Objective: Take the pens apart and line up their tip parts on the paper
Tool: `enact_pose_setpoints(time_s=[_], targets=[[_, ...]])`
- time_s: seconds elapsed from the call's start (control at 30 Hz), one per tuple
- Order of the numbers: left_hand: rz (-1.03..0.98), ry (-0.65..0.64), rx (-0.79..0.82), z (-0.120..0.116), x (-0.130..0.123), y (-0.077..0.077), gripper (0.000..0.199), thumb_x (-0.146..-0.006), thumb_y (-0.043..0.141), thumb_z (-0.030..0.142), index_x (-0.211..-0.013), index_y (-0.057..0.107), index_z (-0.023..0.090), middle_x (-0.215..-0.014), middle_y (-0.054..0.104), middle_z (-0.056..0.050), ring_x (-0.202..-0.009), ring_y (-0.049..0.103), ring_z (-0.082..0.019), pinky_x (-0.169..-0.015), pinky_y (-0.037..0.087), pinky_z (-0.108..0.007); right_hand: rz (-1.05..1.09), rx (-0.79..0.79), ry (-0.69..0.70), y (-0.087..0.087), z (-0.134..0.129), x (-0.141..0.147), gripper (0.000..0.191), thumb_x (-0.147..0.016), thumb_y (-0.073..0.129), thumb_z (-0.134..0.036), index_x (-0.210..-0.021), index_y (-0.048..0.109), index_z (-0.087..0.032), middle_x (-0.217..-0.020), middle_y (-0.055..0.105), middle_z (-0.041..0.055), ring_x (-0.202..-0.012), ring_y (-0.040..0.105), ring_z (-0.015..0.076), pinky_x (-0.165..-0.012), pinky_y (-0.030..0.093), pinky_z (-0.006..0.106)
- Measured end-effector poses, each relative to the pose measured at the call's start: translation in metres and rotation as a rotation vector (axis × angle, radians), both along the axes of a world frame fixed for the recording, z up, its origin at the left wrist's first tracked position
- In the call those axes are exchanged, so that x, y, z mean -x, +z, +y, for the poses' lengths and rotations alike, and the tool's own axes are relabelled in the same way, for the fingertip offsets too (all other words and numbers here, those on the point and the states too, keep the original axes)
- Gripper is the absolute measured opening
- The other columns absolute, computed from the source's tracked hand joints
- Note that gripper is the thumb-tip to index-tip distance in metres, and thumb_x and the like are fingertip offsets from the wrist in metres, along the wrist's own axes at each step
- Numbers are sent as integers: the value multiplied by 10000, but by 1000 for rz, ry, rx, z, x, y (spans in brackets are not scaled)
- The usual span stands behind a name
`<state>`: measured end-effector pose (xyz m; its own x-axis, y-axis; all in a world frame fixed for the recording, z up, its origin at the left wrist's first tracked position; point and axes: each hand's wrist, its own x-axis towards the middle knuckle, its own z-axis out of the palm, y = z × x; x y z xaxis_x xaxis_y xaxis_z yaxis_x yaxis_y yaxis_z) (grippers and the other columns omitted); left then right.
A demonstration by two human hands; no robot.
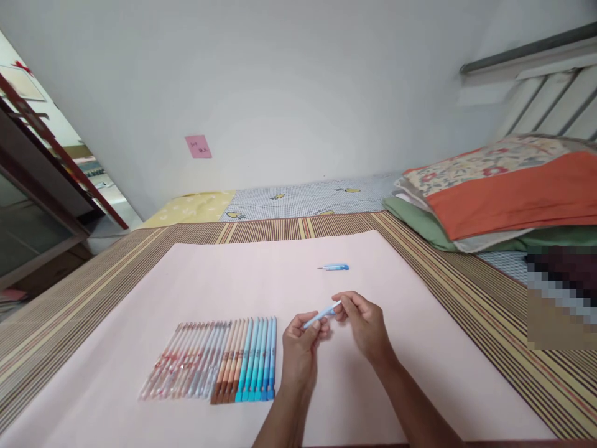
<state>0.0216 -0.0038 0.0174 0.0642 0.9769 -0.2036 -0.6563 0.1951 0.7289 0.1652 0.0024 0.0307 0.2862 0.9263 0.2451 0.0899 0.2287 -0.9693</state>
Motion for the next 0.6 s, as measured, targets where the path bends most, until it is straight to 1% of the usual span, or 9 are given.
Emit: enact_pose_setpoints(time_s=[0.13,0.23,0.33,0.43,0.53,0.6], targets=[[-34,-19,7,0,-1,0,440,-558,983,306,-868,740,111,-779,789,-98,-638,703,-131,-664,565,-233,-19,-1,15,0,0,-3,425,-940,583,-577,-920,754,-187,-725,684,38,-642,630,167,-649,541,294],[-64,-40,30,2,1,1,447,-562,986,301,-880,740,106,-786,785,-99,-641,699,-121,-654,563,-212,-18,14,18,0,1,-5,442,-936,588,-585,-961,763,-180,-744,702,48,-668,645,175,-665,544,297],[-88,-52,45,3,2,1,411,-592,976,328,-837,730,108,-780,776,-85,-628,686,-104,-631,549,-186,-19,21,34,1,0,-4,450,-929,597,-590,-982,775,-180,-762,716,55,-679,650,177,-668,541,294],[-55,-98,41,1,2,-1,428,-634,942,433,-773,709,103,-717,753,-75,-558,653,-100,-562,522,-187,-29,24,28,3,0,-4,433,-920,612,-584,-929,783,-186,-736,708,47,-677,646,175,-660,532,285],[39,-137,48,0,1,-3,533,-688,857,593,-728,699,85,-612,711,-79,-450,596,-103,-451,439,-194,-49,12,6,6,0,-9,421,-923,609,-573,-872,778,-191,-695,690,36,-665,638,173,-656,527,283],[88,-134,61,0,-1,-5,565,-703,823,632,-702,691,83,-574,691,-77,-414,567,-100,-415,387,-194,-62,1,-24,8,0,-15,416,-929,600,-567,-870,775,-195,-687,686,34,-672,639,176,-667,528,285]])
